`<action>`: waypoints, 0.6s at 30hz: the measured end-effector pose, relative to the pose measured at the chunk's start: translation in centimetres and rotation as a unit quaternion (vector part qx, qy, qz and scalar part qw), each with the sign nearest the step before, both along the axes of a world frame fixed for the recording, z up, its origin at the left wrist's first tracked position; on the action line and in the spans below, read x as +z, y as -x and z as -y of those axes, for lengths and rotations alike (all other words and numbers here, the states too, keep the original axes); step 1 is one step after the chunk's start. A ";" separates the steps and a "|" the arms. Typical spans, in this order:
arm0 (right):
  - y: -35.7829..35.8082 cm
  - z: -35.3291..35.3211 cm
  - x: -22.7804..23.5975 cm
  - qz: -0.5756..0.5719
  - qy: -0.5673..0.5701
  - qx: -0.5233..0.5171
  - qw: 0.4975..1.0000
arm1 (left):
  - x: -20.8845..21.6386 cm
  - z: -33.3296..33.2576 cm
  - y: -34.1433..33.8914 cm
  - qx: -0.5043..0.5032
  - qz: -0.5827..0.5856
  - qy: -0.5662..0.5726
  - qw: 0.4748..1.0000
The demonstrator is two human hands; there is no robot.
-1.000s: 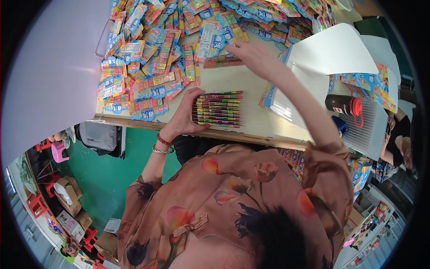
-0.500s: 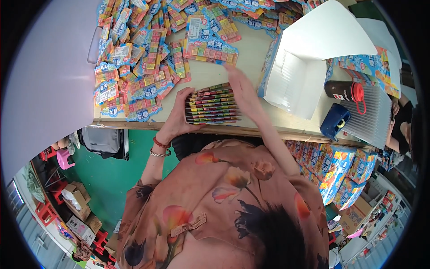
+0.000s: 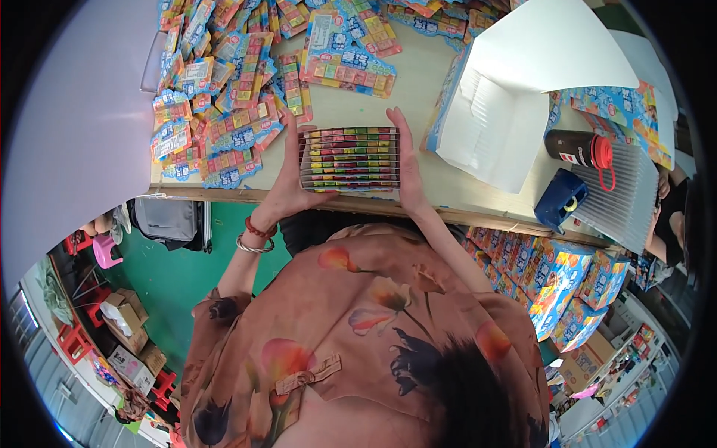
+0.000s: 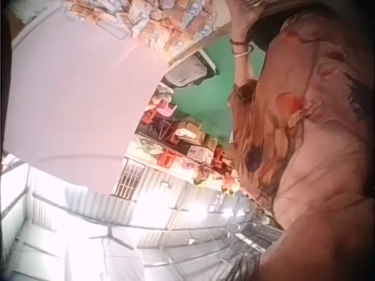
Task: Packing small colorful snack packets into cardboard boxes at a workbench.
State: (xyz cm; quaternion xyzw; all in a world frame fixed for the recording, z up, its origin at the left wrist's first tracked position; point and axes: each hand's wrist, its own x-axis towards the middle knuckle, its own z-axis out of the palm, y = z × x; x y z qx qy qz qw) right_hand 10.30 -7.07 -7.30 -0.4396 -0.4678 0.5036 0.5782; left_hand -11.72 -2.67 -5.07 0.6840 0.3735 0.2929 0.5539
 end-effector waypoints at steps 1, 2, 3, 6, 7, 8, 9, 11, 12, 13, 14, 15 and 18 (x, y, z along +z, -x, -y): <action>0.1 0.2 -0.6 0.039 0.005 0.003 0.999 | -1.0 0.0 0.5 0.000 -0.001 0.000 1.000; 0.1 0.1 -0.7 0.079 0.010 0.007 0.997 | -1.8 -0.4 0.9 -0.012 -0.024 -0.014 1.000; -0.1 0.0 -0.8 0.079 0.010 0.007 0.997 | -2.3 -0.7 1.1 -0.024 -0.047 -0.028 0.998; -1.0 0.3 -0.5 -0.090 0.064 0.040 0.993 | -2.6 -0.5 1.4 -0.016 -0.038 -0.015 0.999; -1.7 0.3 -0.4 -0.100 0.077 0.050 0.991 | -2.5 -0.5 1.4 -0.014 -0.044 -0.012 0.999; -2.2 0.3 -0.3 -0.111 0.088 0.060 0.988 | -2.5 -0.4 1.3 -0.013 -0.038 0.005 0.999; -2.4 0.3 -0.4 -0.110 0.089 0.057 0.988 | -2.4 -0.6 1.4 -0.016 -0.038 0.006 0.999; -2.9 0.3 -0.4 -0.085 0.093 0.082 0.989 | -2.0 -1.1 1.6 -0.030 -0.062 -0.010 0.998; -3.1 0.3 -0.4 -0.084 0.094 0.081 0.989 | -1.5 -1.2 1.5 -0.031 -0.058 -0.003 0.998; -3.2 0.3 -0.4 -0.086 0.095 0.087 0.988 | -1.3 -1.2 1.3 -0.031 -0.058 -0.002 0.998; -3.3 0.3 -0.4 -0.089 0.095 0.091 0.987 | -1.1 -1.3 1.3 -0.035 -0.063 -0.010 0.997; -3.3 0.3 -0.5 -0.089 0.095 0.090 0.987 | -1.0 -1.3 1.2 -0.038 -0.068 -0.017 0.997; -3.5 0.3 -0.6 -0.091 0.100 0.095 0.986 | -1.2 -1.2 1.3 -0.035 -0.068 -0.011 0.997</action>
